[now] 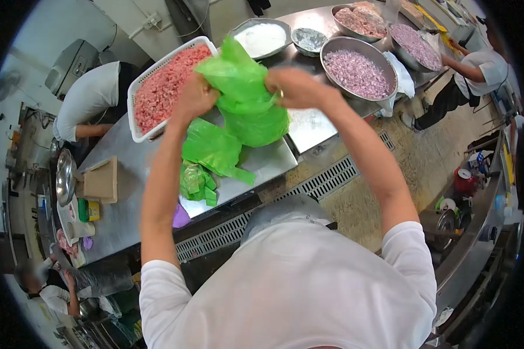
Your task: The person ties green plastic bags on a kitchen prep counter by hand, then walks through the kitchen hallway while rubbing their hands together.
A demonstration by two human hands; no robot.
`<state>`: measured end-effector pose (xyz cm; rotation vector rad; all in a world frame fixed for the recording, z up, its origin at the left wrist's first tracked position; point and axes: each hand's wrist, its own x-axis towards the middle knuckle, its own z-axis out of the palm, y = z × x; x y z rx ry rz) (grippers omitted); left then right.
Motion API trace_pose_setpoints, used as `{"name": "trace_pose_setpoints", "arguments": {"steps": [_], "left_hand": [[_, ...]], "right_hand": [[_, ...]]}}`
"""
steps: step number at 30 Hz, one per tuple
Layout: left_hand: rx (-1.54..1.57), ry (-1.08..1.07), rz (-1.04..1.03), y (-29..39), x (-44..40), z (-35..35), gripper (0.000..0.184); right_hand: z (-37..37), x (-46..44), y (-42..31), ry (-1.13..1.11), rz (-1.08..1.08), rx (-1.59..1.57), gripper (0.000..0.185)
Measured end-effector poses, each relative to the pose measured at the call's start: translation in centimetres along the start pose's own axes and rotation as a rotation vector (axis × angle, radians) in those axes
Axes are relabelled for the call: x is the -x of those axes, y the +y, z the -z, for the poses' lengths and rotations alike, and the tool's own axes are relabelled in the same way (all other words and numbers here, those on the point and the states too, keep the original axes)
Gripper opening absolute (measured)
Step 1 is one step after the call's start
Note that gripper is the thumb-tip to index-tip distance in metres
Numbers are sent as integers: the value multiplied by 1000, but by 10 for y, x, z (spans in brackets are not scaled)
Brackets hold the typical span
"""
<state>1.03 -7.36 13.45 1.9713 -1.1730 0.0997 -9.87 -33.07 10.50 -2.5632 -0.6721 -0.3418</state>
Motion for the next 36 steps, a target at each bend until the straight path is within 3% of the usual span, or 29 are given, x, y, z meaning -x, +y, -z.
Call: {"name": "trace_pose_setpoints", "arguments": {"steps": [2,3,4,7,8,11,12,16,20,21,23,25,26,30,33,36], "left_hand": [[130,-158,114,-112,39,-35,25],[247,-70,268,-124,57,-57,25],[367,16,428,-121,74,-78,24],[604,477,387,-86,79,-110,21],[588,639,503,-59,83,-108,19],[466,630,336,-57,112,-125,18],[439,567,501,-22,107,-126,19],[-170,373,516,-111,139,-162,26],[357,554,561,-112,155,-124,24],[225,483,631,-111,159,-117,21],[-42,337,775,-103,176,-106,18],[-315,105,634,-106,194,-120,18],[-446,-13,558,-110,203,-128,19],[-184,154,591,-130,211,-119,23],[-44,297,659,-106,194,-85,24],[59,347,700,-77,183,-63,25]], "right_hand": [[-67,30,43,-37,-65,-67,25],[-89,43,52,-15,-80,-145,30],[-96,53,40,62,-130,-183,29],[-107,74,1,253,-232,-195,28],[-105,77,-18,361,-267,-182,27],[-107,72,-53,609,-303,-174,26],[-117,70,-60,638,-307,-166,26],[-171,84,-25,561,-389,-252,25],[-146,86,-13,745,-659,-756,22],[-143,94,-8,863,-630,-659,17],[-148,106,-11,971,-841,-810,14],[-159,112,-29,720,-1048,-793,12],[-175,119,-35,544,-940,-775,12],[-204,120,-83,7,-723,-1008,16],[-186,102,-104,-118,-580,-963,16],[-182,81,-112,14,-583,-1013,15]]}}
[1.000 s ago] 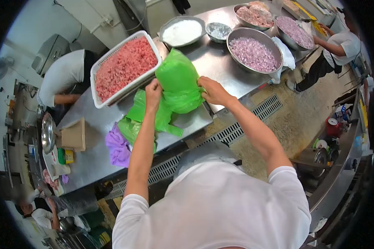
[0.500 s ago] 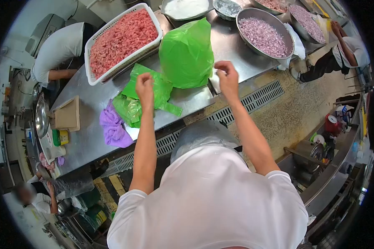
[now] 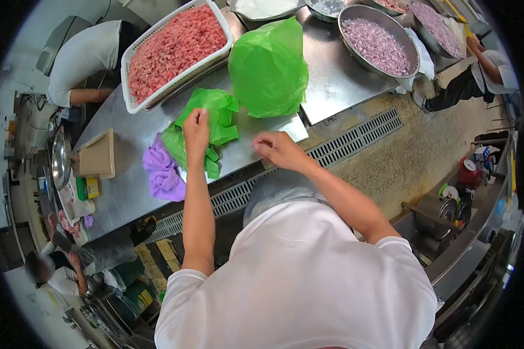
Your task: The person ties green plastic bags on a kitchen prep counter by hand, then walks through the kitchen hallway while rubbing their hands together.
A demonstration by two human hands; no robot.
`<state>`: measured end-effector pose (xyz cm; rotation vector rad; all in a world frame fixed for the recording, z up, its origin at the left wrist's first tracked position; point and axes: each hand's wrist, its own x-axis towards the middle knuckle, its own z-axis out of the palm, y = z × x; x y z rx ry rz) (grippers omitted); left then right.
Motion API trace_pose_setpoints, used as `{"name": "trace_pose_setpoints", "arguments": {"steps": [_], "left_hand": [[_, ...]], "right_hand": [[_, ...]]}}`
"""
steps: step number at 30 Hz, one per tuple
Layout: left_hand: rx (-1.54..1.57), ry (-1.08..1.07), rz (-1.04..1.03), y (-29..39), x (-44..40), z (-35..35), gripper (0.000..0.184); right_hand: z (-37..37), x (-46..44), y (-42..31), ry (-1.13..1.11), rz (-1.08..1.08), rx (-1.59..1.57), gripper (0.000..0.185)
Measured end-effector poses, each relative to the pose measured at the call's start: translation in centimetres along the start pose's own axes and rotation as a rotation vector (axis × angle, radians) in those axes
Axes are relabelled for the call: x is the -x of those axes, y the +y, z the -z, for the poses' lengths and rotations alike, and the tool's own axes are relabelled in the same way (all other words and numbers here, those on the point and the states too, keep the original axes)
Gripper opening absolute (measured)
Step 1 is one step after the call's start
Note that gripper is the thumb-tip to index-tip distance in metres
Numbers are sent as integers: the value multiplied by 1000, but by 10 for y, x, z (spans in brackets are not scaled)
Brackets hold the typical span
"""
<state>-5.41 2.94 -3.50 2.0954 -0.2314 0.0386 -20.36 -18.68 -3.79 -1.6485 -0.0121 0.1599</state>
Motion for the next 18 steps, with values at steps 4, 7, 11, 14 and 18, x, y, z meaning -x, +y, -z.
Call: {"name": "trace_pose_setpoints", "arguments": {"steps": [4,7,11,14,18], "left_hand": [[132,-11,9,15,13,5,26],[172,64,32,28,27,8,28],[205,276,-50,56,34,34,26],[633,225,-49,67,36,52,24],[525,62,42,70,56,53,24]], "right_hand": [[-17,-17,-6,67,-13,-56,16],[-35,-31,-10,181,352,30,21],[-46,-60,30,189,421,308,27],[-41,-55,26,86,162,306,31],[-40,-31,-44,96,162,-69,34]]}}
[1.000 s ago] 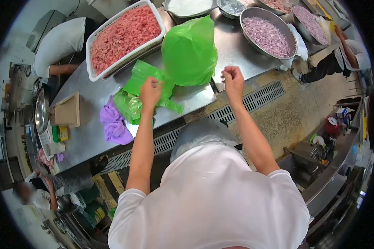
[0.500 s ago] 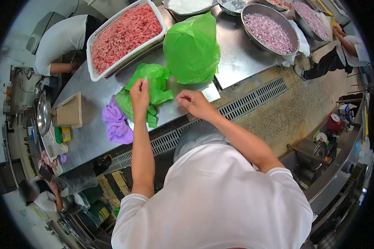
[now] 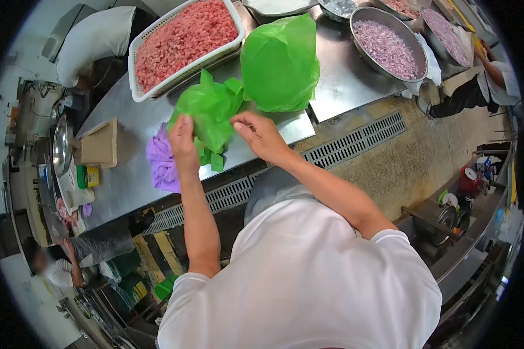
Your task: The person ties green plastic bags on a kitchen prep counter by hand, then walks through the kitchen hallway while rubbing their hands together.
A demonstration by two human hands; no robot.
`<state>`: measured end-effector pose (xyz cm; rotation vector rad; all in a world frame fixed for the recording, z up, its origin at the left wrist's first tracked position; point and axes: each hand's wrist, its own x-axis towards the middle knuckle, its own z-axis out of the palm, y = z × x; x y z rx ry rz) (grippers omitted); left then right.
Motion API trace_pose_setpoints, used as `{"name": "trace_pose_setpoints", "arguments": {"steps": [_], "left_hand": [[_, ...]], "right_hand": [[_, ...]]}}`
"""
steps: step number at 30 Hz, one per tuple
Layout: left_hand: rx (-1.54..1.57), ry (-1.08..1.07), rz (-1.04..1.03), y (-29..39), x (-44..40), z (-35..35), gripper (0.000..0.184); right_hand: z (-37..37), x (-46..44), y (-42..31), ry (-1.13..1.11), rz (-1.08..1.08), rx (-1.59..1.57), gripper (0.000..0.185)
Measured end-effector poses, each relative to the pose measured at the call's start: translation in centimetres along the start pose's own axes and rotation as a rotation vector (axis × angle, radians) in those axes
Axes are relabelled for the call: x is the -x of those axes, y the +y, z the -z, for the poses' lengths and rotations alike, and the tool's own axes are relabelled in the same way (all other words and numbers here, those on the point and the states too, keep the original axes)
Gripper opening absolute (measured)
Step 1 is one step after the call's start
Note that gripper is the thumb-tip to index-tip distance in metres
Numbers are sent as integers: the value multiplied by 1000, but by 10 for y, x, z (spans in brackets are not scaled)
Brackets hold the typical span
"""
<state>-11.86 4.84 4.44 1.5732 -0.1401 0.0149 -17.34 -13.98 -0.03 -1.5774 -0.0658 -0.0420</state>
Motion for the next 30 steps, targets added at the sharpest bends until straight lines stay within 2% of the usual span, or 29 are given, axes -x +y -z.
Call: {"name": "trace_pose_setpoints", "arguments": {"steps": [2,4,6,7,8,9,10,13,14,16,17,19,20,23,25,26,29,30], "left_hand": [[3,-83,16,-8,3,-8,25],[-37,-60,-41,-24,3,-7,25],[-33,12,-57,-18,2,-1,27],[123,60,-67,-4,0,-2,27],[277,111,-79,10,-2,-3,28],[431,164,-95,18,-5,-1,29],[242,92,-138,11,-8,19,43],[635,35,28,12,-7,29,43],[622,44,59,6,-7,31,43],[596,44,121,-2,-9,25,42],[517,-2,71,-5,-8,21,40],[367,-86,-28,1,-1,2,36],[277,-111,-7,-6,2,1,33],[58,-186,28,-25,9,-3,26],[-15,-252,25,-15,13,-28,21],[58,-212,37,0,24,-43,22],[44,-298,137,-11,34,-51,25],[268,-209,252,-8,32,-53,30]], "right_hand": [[-9,-6,-1,12,156,-62,37],[-16,-11,11,-17,328,-40,41],[-4,-15,22,-295,119,139,48],[2,-17,28,-437,12,223,52],[3,-18,48,-455,-78,354,58],[2,-15,54,-335,-44,332,57],[0,-9,58,-216,-9,310,56],[-14,2,36,22,95,184,50],[-18,0,25,89,136,132,48],[-22,-8,28,61,143,146,47],[-21,-11,29,55,146,155,46],[-13,-8,16,40,1,-14,41],[-11,-4,7,25,-78,-99,38],[-11,5,-23,120,-93,-350,30],[2,6,-21,30,-99,-74,27],[11,8,-20,-10,-101,66,27],[29,22,-37,71,-90,38,25],[40,25,-28,183,-36,64,24]]}}
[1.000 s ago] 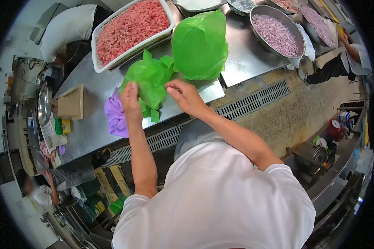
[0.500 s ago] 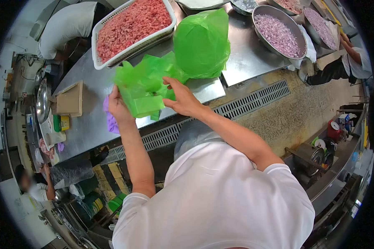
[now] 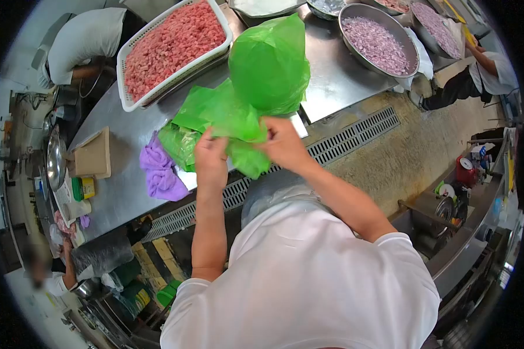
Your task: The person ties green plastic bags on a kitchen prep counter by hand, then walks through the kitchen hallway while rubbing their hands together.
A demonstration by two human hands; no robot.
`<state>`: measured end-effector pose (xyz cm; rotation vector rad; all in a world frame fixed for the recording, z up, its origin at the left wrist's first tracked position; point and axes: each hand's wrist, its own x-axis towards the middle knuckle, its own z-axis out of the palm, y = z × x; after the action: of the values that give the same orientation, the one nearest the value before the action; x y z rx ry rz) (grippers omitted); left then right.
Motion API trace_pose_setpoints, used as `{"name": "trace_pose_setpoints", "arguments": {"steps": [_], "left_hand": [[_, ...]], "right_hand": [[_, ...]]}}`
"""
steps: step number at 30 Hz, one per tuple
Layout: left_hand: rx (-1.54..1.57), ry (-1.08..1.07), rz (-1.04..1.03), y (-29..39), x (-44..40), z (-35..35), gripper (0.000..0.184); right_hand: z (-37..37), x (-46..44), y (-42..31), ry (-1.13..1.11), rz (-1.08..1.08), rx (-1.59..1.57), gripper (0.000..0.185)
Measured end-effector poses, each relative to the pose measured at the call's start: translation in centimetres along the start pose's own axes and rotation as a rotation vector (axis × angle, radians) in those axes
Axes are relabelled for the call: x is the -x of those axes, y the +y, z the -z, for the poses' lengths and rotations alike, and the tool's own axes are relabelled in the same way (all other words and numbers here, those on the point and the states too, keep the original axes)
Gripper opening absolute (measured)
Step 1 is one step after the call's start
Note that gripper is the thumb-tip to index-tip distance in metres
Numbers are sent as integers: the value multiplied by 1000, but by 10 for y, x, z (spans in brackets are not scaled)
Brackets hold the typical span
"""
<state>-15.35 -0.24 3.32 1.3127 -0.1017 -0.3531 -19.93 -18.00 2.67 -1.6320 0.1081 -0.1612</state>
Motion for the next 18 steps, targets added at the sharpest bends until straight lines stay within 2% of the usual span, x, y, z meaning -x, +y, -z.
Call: {"name": "trace_pose_setpoints", "arguments": {"steps": [1,3,4,5,7,9,10,12,14,15,17,18], "left_hand": [[249,91,59,3,-2,-3,34],[676,109,164,56,3,-20,37],[714,-35,178,68,10,-16,39],[570,-186,150,63,7,-14,39],[270,-473,87,48,-6,-9,40],[-501,-370,-298,64,-30,-26,30],[-820,-216,-568,83,-34,-46,27],[-927,-161,-1034,113,-84,-64,21],[-1186,-168,-1353,137,-132,-74,25],[-1157,-240,-1227,133,-149,-72,24],[-1096,-378,-987,97,-180,-51,22],[-998,-496,-810,64,-198,-21,19]], "right_hand": [[14,-1,15,112,53,20,25],[55,-15,43,419,23,81,22],[80,-27,44,510,102,32,20],[99,-37,41,600,181,-18,19],[127,-45,-15,566,246,-342,18],[137,-37,-98,274,393,-801,20],[141,-39,-115,14,486,-719,20],[150,-54,-133,-500,649,-522,19],[142,-77,-138,-333,637,281,19],[142,-91,-140,-234,610,679,20],[149,-126,-70,-327,618,809,22],[148,-128,-33,-343,554,829,21]]}}
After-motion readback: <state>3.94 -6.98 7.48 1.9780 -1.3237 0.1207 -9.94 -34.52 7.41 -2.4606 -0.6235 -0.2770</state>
